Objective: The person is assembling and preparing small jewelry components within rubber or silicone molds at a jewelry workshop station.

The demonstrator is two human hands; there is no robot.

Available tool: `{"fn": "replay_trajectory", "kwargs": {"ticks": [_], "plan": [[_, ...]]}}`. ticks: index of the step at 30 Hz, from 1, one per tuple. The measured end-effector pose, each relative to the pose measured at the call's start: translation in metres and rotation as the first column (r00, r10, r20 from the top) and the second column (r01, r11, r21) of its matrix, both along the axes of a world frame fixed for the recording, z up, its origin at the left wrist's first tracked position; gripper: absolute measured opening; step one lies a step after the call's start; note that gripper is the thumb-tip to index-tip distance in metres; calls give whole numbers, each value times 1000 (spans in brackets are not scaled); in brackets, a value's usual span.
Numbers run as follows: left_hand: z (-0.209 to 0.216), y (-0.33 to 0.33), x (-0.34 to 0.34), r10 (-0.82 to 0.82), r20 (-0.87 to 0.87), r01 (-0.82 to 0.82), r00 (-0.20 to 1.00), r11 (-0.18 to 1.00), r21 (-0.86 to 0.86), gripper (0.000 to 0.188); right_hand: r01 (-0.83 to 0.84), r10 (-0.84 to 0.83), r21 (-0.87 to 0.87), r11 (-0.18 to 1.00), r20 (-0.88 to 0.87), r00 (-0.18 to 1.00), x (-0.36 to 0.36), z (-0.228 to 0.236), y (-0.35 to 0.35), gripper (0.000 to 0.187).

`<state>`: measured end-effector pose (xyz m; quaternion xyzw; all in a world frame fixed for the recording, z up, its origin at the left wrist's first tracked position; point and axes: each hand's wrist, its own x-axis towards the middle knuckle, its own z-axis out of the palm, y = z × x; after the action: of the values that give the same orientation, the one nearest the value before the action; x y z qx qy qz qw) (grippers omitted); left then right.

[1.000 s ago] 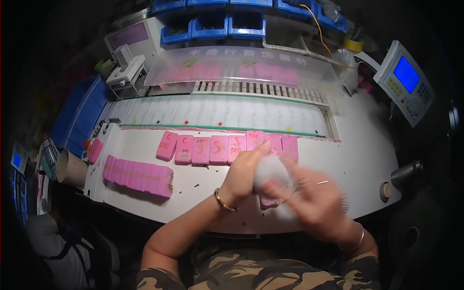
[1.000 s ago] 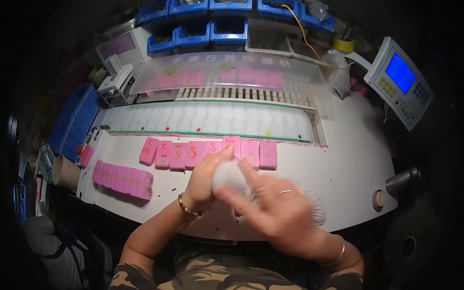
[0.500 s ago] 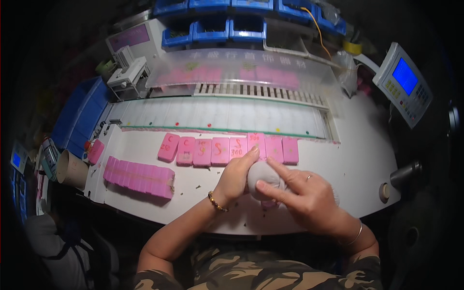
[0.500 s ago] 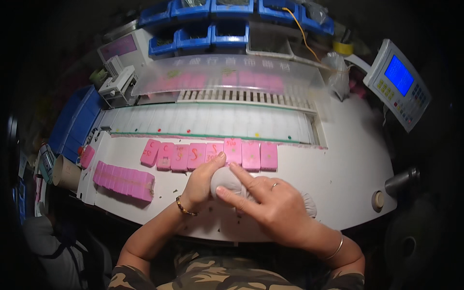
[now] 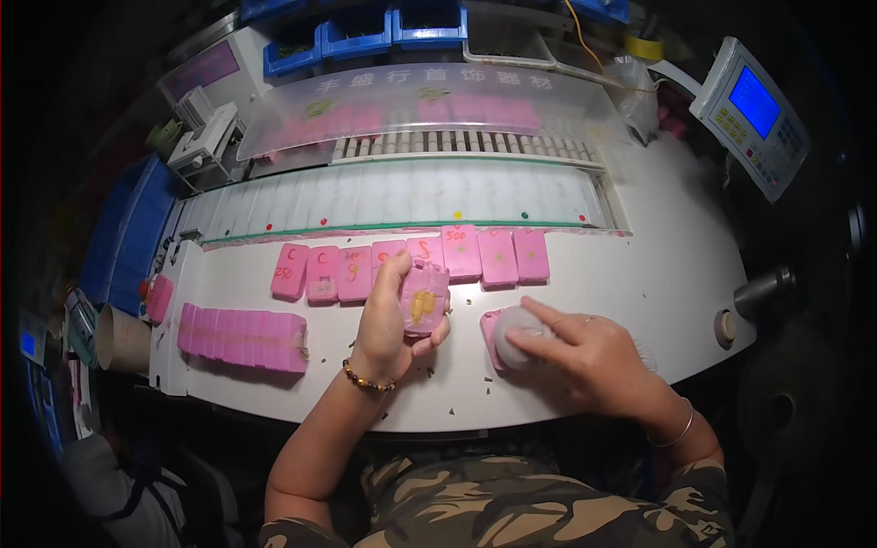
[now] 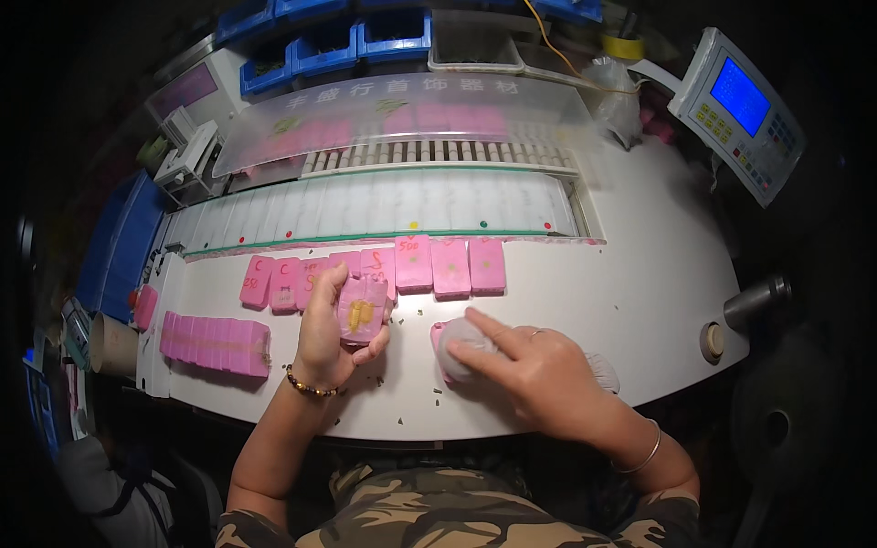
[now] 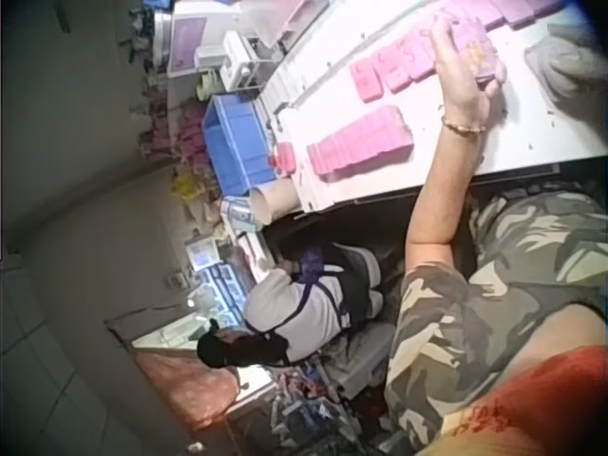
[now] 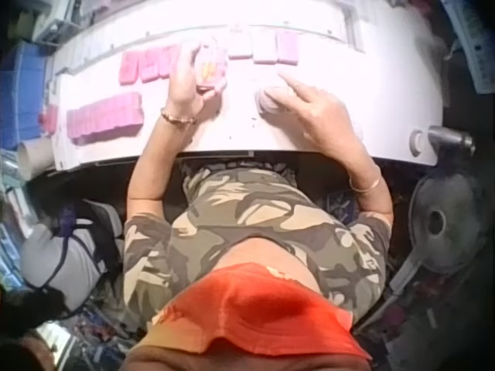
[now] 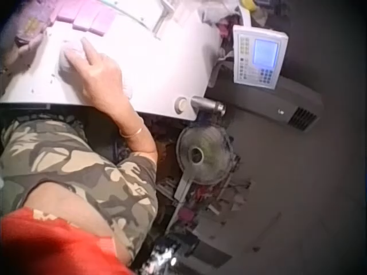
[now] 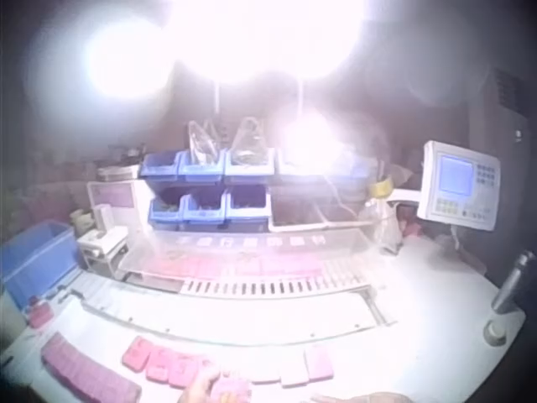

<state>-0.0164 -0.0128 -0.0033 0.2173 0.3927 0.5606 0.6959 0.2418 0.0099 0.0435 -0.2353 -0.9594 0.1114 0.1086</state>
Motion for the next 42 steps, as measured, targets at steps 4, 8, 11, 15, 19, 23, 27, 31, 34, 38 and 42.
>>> {"fn": "replay_trajectory", "kwargs": {"ticks": [4,8,11,15,19,23,27,31,34,38,42], "plan": [[-3,-8,-4,5,102,-3,995,1000,-11,42,231,-227,59,971,-73,971,12,6,11,56],[0,-15,2,69,67,-71,995,997,25,33,404,-424,290,868,7,906,14,-9,21,53],[1,-17,8,146,-20,-143,989,985,97,30,384,-384,400,832,-84,920,-7,-17,12,45],[1,-17,15,268,-179,-237,947,955,177,34,417,-422,-82,905,-50,905,-44,-34,-17,50],[-3,-25,11,264,-289,-192,920,948,254,38,425,-439,-132,896,-114,891,-56,-45,-17,48],[-3,-31,10,251,-253,-190,935,952,242,41,349,-374,-159,923,-162,913,-53,-44,-8,37],[7,-35,17,199,-273,-116,941,950,291,45,343,-419,-347,873,-170,892,-46,-37,0,23],[6,-37,28,150,-355,-19,923,938,346,48,-138,-658,-902,408,-396,641,-44,-42,9,19],[0,-36,39,260,-478,-14,839,888,459,45,-397,-682,-881,258,-457,571,-54,-41,10,36],[3,-32,48,494,-591,-24,638,779,626,42,-562,-714,-822,92,-448,538,-65,-31,-4,57],[2,-29,46,605,-681,78,412,721,688,42,-549,-695,-819,167,-493,524,-73,-27,-16,61]]}}
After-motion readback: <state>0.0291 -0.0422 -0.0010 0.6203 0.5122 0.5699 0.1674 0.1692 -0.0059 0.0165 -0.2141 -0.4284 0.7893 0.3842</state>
